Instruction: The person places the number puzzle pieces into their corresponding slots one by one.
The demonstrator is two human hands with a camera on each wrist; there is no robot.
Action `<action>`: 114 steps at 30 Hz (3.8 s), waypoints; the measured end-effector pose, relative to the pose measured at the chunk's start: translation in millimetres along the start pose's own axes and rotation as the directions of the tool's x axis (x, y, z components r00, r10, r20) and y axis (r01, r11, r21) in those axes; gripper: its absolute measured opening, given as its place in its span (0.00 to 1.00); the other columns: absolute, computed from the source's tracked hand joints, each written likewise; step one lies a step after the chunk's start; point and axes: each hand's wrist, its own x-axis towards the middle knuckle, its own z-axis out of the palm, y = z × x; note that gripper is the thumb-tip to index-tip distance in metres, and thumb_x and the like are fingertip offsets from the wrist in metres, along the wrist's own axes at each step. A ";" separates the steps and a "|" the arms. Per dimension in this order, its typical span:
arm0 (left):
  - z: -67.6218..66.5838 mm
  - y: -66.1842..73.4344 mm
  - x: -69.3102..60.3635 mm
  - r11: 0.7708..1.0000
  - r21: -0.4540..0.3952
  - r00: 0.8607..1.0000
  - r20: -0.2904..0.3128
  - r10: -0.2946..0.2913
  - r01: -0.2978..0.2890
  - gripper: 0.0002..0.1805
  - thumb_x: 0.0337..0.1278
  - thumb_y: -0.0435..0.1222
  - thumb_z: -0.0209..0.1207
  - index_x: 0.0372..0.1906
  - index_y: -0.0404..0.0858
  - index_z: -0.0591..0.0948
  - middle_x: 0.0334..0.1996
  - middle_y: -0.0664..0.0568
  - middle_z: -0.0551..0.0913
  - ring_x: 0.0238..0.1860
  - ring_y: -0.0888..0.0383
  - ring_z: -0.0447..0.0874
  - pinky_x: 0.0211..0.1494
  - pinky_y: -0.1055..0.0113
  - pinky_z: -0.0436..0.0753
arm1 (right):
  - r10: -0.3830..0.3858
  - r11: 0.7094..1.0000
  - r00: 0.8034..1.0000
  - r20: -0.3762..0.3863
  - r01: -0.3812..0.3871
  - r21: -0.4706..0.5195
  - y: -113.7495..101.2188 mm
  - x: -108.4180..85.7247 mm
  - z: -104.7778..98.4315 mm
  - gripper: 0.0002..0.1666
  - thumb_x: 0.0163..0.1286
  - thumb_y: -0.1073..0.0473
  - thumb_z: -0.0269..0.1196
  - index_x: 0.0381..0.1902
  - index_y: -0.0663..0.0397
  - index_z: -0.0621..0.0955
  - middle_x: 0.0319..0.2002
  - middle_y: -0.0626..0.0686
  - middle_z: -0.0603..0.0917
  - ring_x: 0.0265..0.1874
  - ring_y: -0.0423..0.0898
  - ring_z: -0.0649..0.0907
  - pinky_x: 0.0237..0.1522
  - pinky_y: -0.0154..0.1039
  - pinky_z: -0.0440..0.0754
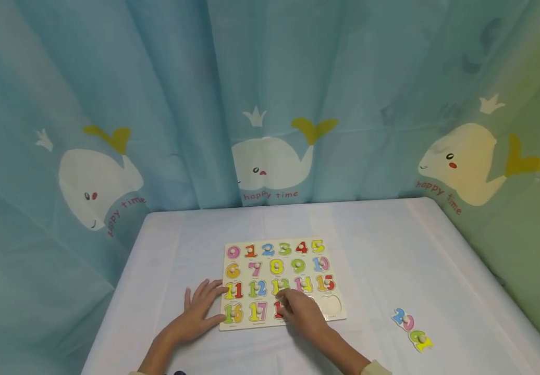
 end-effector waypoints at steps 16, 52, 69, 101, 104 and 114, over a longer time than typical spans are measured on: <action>-1.4 1.7 -0.8 1.000 0.009 1.000 0.001 -0.012 0.012 0.31 0.55 0.51 0.60 0.63 0.45 0.69 0.69 0.46 0.59 0.70 0.38 0.42 0.61 0.32 0.27 | 0.178 0.984 0.951 -0.251 -0.180 0.014 82.4 -70.2 -64.9 0.13 0.57 0.68 0.67 0.41 0.54 0.81 0.30 0.40 0.75 0.28 0.35 0.73 0.30 0.33 0.75; 3.8 -1.2 0.1 1.000 -0.006 0.999 0.023 -0.024 0.024 0.32 0.56 0.52 0.59 0.64 0.46 0.68 0.69 0.47 0.57 0.71 0.39 0.39 0.61 0.34 0.25 | 0.252 0.968 0.955 -0.156 -0.246 0.054 35.1 -37.4 -26.5 0.17 0.55 0.64 0.69 0.43 0.57 0.79 0.25 0.41 0.71 0.23 0.36 0.69 0.24 0.32 0.70; -0.4 -1.1 -2.2 0.999 0.003 0.999 0.015 -0.037 0.037 0.32 0.56 0.52 0.59 0.65 0.46 0.67 0.68 0.46 0.57 0.70 0.38 0.40 0.60 0.32 0.25 | 0.237 0.967 0.957 -0.166 -0.249 -0.055 14.7 -22.8 -15.1 0.17 0.54 0.60 0.70 0.42 0.57 0.79 0.24 0.42 0.77 0.24 0.37 0.75 0.23 0.33 0.73; -1.7 -1.0 0.2 1.000 -0.008 1.000 0.012 -0.006 0.006 0.33 0.57 0.52 0.58 0.65 0.45 0.67 0.68 0.44 0.58 0.70 0.36 0.40 0.59 0.32 0.24 | 0.409 0.896 0.886 -0.219 -0.435 -0.087 138.3 -121.0 -124.3 0.22 0.57 0.72 0.65 0.49 0.73 0.73 0.30 0.54 0.76 0.29 0.48 0.78 0.29 0.41 0.78; -0.7 -3.1 1.1 1.000 -0.016 1.000 0.005 -0.001 0.001 0.32 0.56 0.52 0.58 0.65 0.45 0.67 0.68 0.44 0.58 0.70 0.36 0.40 0.59 0.32 0.24 | 0.369 0.919 0.893 -0.258 -0.391 -0.041 125.2 -108.6 -115.1 0.23 0.57 0.72 0.65 0.51 0.71 0.73 0.31 0.51 0.77 0.28 0.45 0.77 0.26 0.36 0.77; 1.2 -6.5 1.0 1.000 -0.009 1.000 -0.001 -0.015 0.015 0.32 0.56 0.52 0.58 0.64 0.46 0.68 0.68 0.45 0.58 0.70 0.37 0.40 0.59 0.32 0.24 | 0.191 0.980 0.978 -0.082 -0.185 0.076 80.8 -50.6 -71.4 0.23 0.58 0.68 0.67 0.52 0.57 0.77 0.31 0.39 0.75 0.29 0.35 0.73 0.29 0.31 0.75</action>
